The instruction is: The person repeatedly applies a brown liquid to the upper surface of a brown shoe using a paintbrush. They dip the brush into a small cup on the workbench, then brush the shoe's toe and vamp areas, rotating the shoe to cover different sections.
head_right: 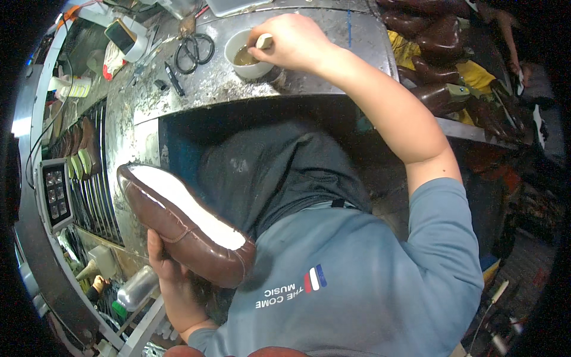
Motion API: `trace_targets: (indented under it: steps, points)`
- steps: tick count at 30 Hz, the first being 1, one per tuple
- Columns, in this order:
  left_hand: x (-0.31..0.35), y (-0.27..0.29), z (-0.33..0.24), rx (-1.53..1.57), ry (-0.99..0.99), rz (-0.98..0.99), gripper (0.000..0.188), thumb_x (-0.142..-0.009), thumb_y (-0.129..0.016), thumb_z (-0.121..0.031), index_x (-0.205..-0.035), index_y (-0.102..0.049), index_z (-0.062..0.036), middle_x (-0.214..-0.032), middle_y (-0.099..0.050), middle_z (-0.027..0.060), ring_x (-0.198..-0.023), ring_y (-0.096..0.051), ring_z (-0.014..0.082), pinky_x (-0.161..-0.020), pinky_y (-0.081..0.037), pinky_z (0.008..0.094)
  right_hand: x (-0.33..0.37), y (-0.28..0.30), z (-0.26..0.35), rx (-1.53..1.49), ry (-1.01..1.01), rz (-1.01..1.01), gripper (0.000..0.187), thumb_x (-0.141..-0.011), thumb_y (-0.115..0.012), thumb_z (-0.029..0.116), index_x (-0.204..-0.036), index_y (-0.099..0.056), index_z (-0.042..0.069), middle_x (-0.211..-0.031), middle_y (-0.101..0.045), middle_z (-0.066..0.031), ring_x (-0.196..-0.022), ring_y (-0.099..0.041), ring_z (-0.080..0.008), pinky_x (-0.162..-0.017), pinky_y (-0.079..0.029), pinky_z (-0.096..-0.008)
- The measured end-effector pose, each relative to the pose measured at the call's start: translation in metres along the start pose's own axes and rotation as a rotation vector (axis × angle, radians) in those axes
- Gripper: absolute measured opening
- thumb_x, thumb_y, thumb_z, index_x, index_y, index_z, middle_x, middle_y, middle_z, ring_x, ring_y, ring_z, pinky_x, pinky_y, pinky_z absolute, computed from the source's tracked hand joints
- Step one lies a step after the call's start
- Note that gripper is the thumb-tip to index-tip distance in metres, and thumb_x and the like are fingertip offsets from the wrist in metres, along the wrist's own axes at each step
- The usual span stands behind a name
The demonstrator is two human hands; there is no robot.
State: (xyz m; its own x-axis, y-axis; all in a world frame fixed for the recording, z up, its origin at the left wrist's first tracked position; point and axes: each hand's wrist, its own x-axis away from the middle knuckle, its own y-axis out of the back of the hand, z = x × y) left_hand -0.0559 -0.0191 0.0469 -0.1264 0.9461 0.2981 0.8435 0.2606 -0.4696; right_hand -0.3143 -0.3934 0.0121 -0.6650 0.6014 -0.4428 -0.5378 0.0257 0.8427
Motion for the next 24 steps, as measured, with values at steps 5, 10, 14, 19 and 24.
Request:
trace_targets:
  steps: [5, 10, 14, 19, 24]
  points:
    - [0.002, -0.002, -0.003, -0.007, -0.001, 0.022, 0.064, -0.104, -0.045, -0.048, -0.151, -0.041, -0.0031, -0.146, -0.054, 0.0158, -0.131, -0.056, 0.0307, -0.111, -0.045, 0.0483, -0.007, 0.045, 0.051, -0.696, 0.144, 0.124, 0.019, -0.09, -0.074, 0.007, -0.109, -0.069, 0.005, -0.107, -0.074, -0.0148, -0.096, -0.071, -0.0201, -0.082, -0.058, -0.032]
    - [0.0, -0.015, -0.009, -0.142, 0.041, -0.088, 0.073, -0.1, -0.05, -0.053, -0.151, -0.041, -0.0025, -0.142, -0.056, 0.0183, -0.127, -0.058, 0.0326, -0.106, -0.049, 0.0491, 0.014, 0.06, 0.113, -1.049, 0.307, 0.187, 0.015, -0.08, -0.082, 0.012, -0.089, -0.076, 0.001, -0.082, -0.074, -0.009, -0.069, -0.072, -0.0196, -0.063, -0.057, -0.0298]
    - [-0.004, -0.036, -0.015, -0.157, 0.076, -0.238, 0.084, -0.088, -0.07, -0.052, -0.142, -0.044, 0.0066, -0.131, -0.06, 0.0177, -0.115, -0.063, 0.0273, -0.1, -0.049, 0.0399, 0.016, 0.058, 0.137, -1.113, 0.426, 0.134, 0.01, -0.08, -0.081, 0.011, -0.082, -0.075, 0.003, -0.078, -0.073, -0.0079, -0.063, -0.07, -0.0228, -0.057, -0.056, -0.0315]
    - [-0.009, -0.046, -0.012, -0.168, 0.022, -0.271, 0.084, -0.088, -0.071, -0.054, -0.14, -0.046, 0.0064, -0.129, -0.061, 0.0168, -0.114, -0.063, 0.0266, -0.099, -0.049, 0.039, 0.015, 0.06, 0.144, -1.101, 0.428, 0.202, 0.01, -0.081, -0.08, 0.012, -0.08, -0.074, 0.004, -0.074, -0.071, -0.0073, -0.062, -0.069, -0.0244, -0.055, -0.055, -0.0322]
    - [-0.003, -0.026, -0.009, -0.062, 0.048, -0.205, 0.078, -0.094, -0.065, -0.05, -0.143, -0.043, 0.0067, -0.132, -0.061, 0.0185, -0.118, -0.063, 0.0284, -0.102, -0.049, 0.0413, 0.02, 0.067, 0.143, -1.14, 0.445, 0.258, 0.006, -0.08, -0.078, 0.01, -0.079, -0.073, 0.006, -0.069, -0.068, -0.0057, -0.059, -0.068, -0.0232, -0.053, -0.054, -0.0322]
